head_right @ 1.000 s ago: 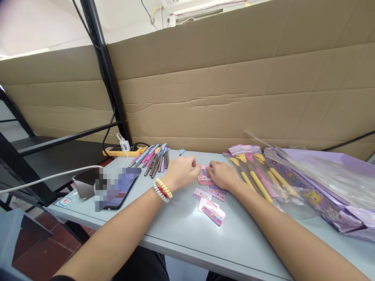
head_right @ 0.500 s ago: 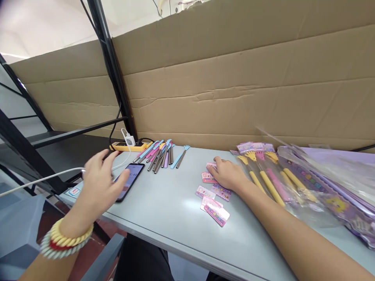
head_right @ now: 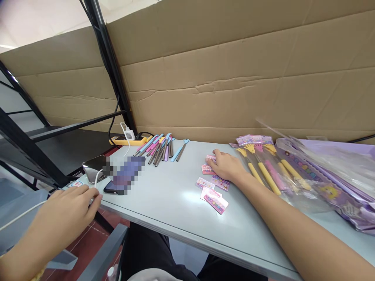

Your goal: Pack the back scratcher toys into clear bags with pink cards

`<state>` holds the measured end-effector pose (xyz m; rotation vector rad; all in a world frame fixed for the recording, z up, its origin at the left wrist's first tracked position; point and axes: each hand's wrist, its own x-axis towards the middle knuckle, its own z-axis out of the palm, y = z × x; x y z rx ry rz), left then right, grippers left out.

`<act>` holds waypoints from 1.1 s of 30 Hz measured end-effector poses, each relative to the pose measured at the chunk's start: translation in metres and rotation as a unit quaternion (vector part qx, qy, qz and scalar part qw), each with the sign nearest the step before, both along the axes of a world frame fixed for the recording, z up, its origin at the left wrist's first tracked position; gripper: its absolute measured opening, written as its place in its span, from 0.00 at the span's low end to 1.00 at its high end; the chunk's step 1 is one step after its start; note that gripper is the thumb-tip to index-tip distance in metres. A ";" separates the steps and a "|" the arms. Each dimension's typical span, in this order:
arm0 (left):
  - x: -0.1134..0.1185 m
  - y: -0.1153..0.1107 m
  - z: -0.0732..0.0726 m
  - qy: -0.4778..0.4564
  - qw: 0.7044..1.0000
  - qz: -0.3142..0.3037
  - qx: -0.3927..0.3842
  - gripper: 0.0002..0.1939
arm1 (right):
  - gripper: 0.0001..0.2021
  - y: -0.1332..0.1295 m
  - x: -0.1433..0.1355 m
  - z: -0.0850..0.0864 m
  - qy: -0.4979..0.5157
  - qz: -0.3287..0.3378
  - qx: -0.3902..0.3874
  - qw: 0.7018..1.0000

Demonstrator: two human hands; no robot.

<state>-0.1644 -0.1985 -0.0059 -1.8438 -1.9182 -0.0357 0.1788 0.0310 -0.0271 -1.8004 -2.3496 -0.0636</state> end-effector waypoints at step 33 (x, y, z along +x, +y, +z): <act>-0.118 0.061 0.024 0.006 0.990 -0.074 -0.117 0.31 | 0.36 -0.109 -0.212 0.052 0.132 0.340 -0.101 0.926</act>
